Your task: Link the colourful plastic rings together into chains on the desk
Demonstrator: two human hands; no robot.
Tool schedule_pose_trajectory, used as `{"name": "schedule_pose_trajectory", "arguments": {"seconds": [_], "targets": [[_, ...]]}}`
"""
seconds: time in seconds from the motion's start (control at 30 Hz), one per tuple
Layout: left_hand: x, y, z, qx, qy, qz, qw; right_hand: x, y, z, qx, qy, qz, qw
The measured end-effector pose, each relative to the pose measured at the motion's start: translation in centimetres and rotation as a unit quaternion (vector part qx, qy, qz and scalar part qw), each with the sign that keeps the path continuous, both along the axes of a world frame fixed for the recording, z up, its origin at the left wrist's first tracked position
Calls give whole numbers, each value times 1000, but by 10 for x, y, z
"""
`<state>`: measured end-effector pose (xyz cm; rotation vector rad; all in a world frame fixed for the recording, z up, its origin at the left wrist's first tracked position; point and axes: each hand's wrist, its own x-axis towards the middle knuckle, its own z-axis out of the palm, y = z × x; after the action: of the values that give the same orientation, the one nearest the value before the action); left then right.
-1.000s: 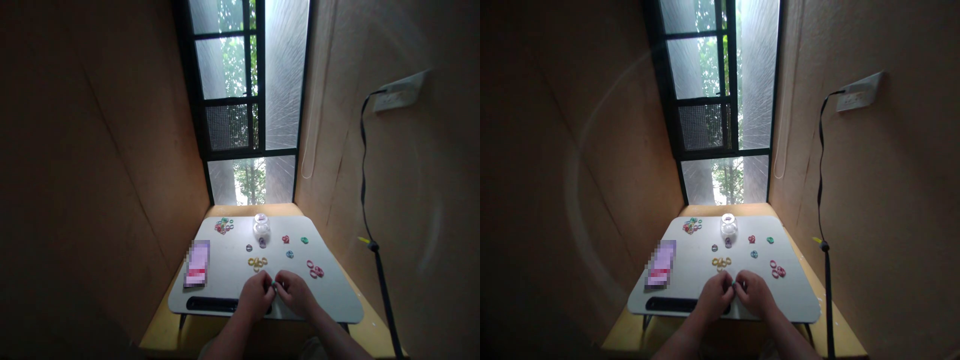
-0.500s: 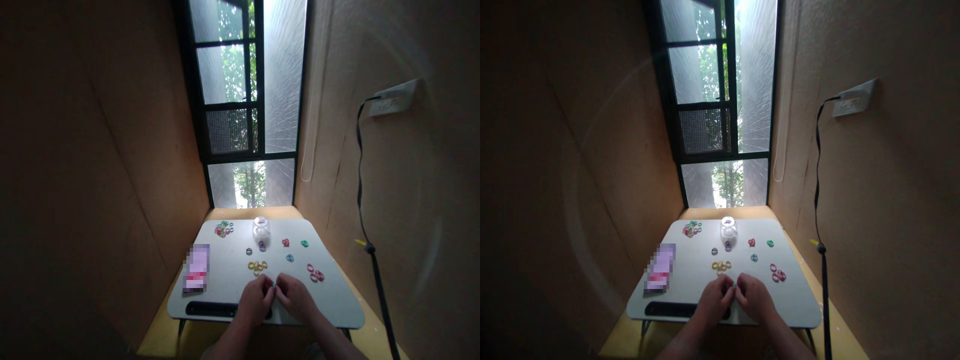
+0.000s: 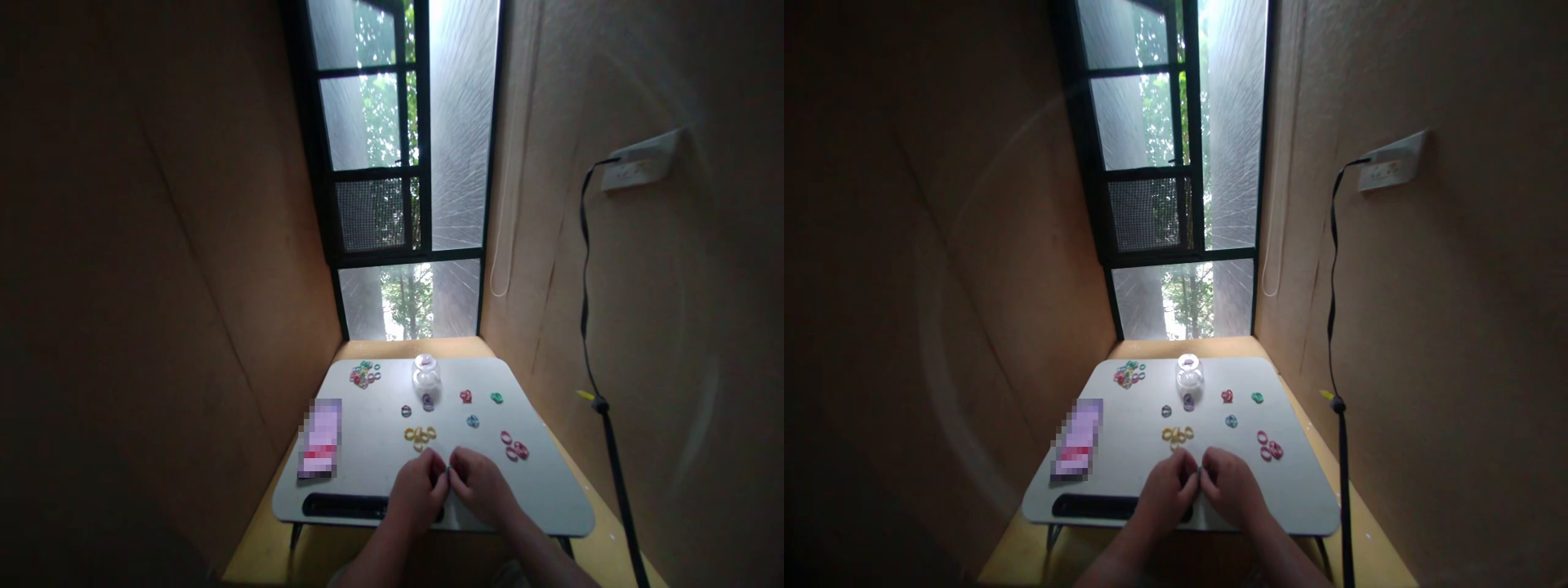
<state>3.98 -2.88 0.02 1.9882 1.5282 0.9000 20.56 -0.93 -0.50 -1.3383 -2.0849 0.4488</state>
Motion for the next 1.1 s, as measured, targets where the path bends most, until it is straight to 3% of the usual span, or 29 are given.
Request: {"name": "schedule_pose_trajectory", "arguments": {"seconds": [1.1], "targets": [[-6,-5,8,0,-43,-81,996,2,1,-5,7,4,1,1000]]}}
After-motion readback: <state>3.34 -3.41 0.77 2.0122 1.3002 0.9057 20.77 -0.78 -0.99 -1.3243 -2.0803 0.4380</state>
